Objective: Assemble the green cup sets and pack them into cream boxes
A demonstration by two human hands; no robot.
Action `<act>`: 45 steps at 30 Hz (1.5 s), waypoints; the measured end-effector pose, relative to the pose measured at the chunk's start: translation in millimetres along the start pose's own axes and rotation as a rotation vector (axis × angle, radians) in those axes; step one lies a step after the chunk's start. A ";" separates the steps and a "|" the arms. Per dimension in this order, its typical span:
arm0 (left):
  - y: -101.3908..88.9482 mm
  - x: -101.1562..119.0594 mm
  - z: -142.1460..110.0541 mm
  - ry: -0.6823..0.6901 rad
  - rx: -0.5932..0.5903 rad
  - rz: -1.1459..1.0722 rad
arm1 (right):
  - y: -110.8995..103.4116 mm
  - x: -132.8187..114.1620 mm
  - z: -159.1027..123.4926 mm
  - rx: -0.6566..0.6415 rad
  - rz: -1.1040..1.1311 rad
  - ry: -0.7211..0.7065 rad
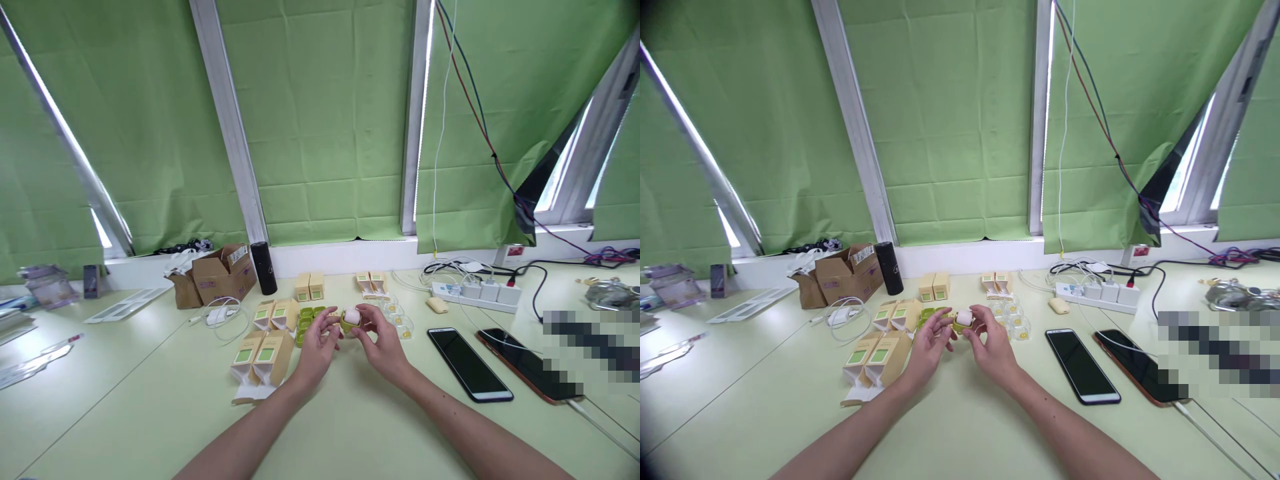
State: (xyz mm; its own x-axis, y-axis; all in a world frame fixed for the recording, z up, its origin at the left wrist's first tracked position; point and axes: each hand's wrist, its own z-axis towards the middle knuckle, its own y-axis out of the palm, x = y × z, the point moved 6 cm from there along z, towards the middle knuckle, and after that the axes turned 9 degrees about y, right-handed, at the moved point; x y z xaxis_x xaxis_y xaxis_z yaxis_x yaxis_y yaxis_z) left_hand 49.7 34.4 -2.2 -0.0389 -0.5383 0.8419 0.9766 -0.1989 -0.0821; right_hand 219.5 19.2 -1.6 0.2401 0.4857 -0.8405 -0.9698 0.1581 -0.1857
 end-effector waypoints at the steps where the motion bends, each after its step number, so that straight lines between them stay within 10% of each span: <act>1: -5.3 2.7 1.0 0.060 0.024 0.108 | 0.1 2.2 1.6 -0.003 0.068 0.042; 8: -9.6 27.6 -1.4 0.532 -0.023 0.668 | 4.7 12.8 10.4 -0.050 0.455 0.262; 16: 6.8 35.3 -11.1 0.727 -0.123 0.860 | 11.2 20.4 9.5 -0.078 0.604 0.477; 45: -0.4 22.2 -1.3 0.370 -0.054 0.588 | 0.7 19.5 12.5 -0.148 0.338 0.351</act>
State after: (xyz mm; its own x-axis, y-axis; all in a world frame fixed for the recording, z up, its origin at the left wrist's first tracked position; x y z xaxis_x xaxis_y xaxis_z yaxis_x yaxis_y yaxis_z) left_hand 48.1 21.5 15.8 0.4139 -0.8112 0.4131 0.8463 0.1757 -0.5029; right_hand 224.0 39.4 -11.8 -0.0924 0.1663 -0.9817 -0.9926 -0.0935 0.0776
